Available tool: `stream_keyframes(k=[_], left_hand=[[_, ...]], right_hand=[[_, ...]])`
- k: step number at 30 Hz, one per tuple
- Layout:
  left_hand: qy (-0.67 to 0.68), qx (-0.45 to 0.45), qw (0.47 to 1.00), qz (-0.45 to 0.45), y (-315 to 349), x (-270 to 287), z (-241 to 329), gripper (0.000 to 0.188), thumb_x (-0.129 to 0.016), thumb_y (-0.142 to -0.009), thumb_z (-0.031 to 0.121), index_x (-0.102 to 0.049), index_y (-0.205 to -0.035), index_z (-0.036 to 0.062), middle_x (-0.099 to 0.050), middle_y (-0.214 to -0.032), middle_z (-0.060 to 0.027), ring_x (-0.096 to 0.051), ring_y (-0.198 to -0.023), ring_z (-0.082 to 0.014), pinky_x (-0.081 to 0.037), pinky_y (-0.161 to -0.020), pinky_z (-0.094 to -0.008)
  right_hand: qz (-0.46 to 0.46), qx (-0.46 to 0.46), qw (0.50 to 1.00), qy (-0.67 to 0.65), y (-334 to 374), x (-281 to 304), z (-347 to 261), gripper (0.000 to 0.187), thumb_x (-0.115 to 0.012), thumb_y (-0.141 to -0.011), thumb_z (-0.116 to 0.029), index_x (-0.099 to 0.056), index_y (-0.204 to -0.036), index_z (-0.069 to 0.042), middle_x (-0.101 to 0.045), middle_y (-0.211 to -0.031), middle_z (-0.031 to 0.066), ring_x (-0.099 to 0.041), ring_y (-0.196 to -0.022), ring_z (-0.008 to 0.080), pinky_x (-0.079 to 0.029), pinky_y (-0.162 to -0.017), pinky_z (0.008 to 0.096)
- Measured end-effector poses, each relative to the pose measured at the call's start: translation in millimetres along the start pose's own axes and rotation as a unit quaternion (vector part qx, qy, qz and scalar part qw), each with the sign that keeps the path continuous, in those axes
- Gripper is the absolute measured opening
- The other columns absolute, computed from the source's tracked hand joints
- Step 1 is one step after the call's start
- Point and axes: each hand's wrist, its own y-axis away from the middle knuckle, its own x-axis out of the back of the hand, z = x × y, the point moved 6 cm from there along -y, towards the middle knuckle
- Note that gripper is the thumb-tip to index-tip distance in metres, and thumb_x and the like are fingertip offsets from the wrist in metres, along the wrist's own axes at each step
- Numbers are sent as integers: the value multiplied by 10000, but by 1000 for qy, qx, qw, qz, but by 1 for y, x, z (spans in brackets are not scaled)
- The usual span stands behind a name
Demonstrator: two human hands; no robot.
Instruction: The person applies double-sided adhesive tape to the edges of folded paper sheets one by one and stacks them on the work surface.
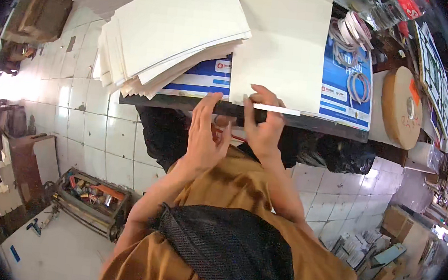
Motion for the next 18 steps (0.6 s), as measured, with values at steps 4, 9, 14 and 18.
stream_keyframes(k=[4,9,14,18], left_hand=[[11,-27,999,24,8,-2,-7,759,-720,-790,-48,-394,-1475,-35,-505,-1460,-216,-443,-1384,-451,-384,-1127,-512],[-14,-53,998,2,16,-15,-16,808,-752,-756,-15,-397,-1481,0,-514,-1495,-154,-418,-1423,-429,-346,-1148,-562],[-156,-56,985,-50,17,-28,-11,835,-750,-840,225,-352,-1549,35,-539,-1475,-126,-382,-1456,-368,-237,-1196,-561],[-148,-39,987,-56,12,-29,-2,734,-702,-897,253,-372,-1514,29,-541,-1445,-144,-375,-1450,-372,-213,-1200,-573]], right_hand=[[-11,5,999,41,0,-13,0,331,-728,-898,-82,-649,-1220,-88,-704,-860,56,-642,-863,261,-427,-913,422],[-3,16,997,75,-2,-16,-3,322,-747,-896,-68,-664,-1206,-81,-705,-839,61,-653,-820,250,-464,-875,392],[19,-11,997,69,-3,-2,-3,254,-754,-902,-173,-706,-1123,-57,-726,-933,110,-656,-932,308,-471,-910,430],[157,-120,979,-59,-6,90,34,297,-759,-916,-92,-667,-1186,-10,-736,-1094,115,-680,-1032,223,-523,-951,366]])
